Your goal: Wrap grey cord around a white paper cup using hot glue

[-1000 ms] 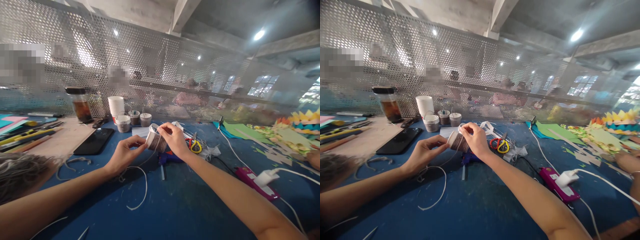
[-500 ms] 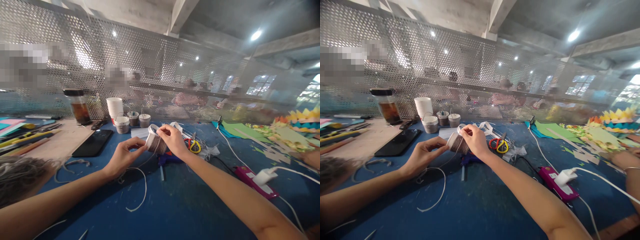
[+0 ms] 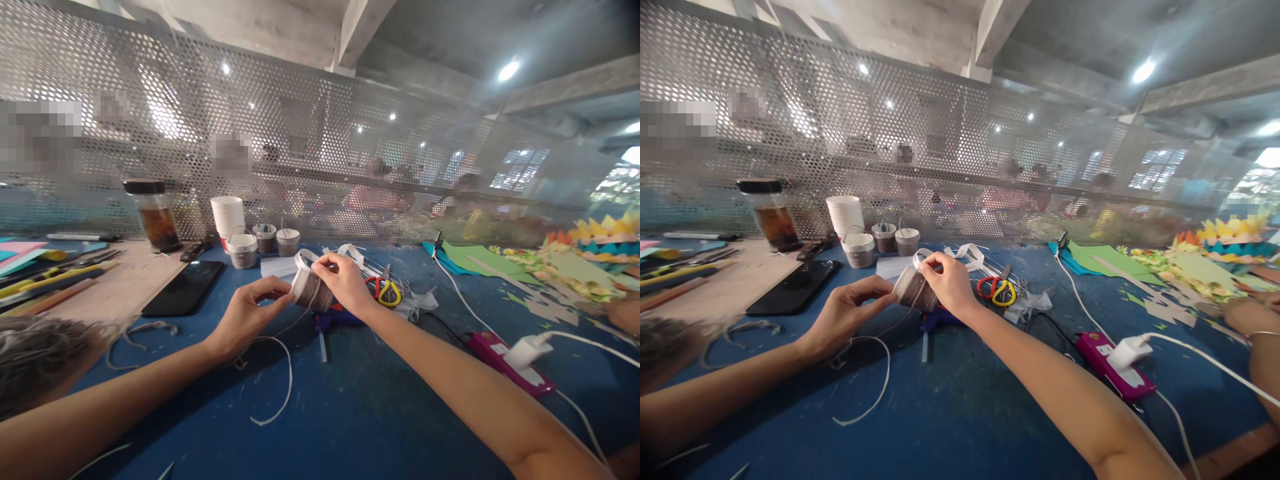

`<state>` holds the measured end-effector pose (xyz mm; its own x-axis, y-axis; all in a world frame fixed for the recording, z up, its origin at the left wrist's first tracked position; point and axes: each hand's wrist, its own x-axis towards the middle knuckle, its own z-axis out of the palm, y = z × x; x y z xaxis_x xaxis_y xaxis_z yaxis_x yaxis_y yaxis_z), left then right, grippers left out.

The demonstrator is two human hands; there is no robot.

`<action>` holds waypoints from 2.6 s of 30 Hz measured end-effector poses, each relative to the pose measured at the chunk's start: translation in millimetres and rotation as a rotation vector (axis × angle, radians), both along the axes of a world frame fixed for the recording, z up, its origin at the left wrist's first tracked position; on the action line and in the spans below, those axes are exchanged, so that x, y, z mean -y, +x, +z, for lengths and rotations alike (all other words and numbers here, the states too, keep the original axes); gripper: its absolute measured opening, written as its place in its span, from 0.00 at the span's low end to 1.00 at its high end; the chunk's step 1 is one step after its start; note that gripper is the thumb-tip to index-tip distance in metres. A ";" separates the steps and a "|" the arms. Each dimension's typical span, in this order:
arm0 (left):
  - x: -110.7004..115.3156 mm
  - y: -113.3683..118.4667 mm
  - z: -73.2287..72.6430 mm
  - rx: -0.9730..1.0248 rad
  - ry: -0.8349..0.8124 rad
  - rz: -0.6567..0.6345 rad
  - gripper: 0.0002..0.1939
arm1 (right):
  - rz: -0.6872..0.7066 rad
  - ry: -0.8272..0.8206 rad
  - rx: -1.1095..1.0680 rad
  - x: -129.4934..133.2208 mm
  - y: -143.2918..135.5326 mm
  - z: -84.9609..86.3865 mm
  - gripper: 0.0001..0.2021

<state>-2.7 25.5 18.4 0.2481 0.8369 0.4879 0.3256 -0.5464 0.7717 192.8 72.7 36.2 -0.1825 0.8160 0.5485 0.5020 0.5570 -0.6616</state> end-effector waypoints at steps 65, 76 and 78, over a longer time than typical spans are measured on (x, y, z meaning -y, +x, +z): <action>-9.0 -6.0 -7.1 0.167 -0.118 0.073 0.10 | 0.167 -0.215 -0.061 -3.6 4.9 -0.6 0.22; 0.6 -7.6 1.2 0.272 -0.252 0.014 0.14 | 0.276 -0.107 0.000 -2.1 7.1 3.8 0.23; 1.5 -7.7 2.5 0.309 -0.280 0.013 0.15 | 0.295 -0.059 0.019 -2.3 6.8 4.1 0.24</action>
